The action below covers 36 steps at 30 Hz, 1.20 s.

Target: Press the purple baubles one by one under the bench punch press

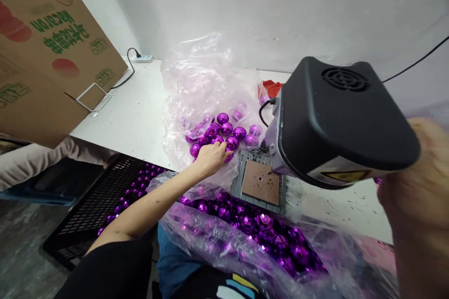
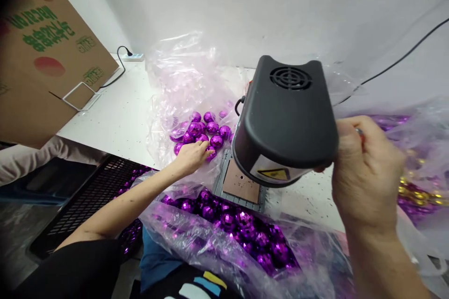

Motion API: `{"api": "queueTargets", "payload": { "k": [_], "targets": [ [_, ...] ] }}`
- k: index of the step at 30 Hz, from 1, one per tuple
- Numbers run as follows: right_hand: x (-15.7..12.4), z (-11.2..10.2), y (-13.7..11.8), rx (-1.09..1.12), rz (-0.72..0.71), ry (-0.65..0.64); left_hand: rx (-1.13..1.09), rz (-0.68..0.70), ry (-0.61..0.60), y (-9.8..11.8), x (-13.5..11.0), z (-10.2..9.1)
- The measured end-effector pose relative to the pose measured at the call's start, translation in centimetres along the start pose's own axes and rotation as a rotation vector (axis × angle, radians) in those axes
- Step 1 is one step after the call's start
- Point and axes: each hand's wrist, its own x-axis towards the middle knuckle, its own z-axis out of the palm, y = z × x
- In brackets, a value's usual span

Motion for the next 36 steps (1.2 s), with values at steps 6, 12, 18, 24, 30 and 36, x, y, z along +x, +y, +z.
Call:
{"api": "queueTargets", "payload": {
  "k": [6,12,18,24,30,36],
  "targets": [
    [0.3,0.5,-0.3,0.103,-0.055,-0.053,0.039,-0.067,-0.099,1.0,1.8,1.0],
    [0.3,0.1,-0.2,0.088,-0.061,-0.082,-0.255,-0.025,-0.080,-0.1,0.6,-0.2],
    [0.4,0.3,-0.1,0.128,-0.087,-0.085,-1.544,-0.058,-0.222,-0.2,-2.6,-1.6],
    [0.6,0.6,0.2,0.140,-0.132,-0.027,-2.156,-0.110,-0.367,4.6,-4.1,3.6],
    [0.6,0.4,0.3,0.133,-0.117,-0.068,-1.774,-0.147,-0.117,6.2,-2.7,6.5],
    [0.5,0.5,0.2,0.160,-0.120,-0.077,-1.177,-0.031,0.096,7.1,-2.5,7.0]
  ]
}}
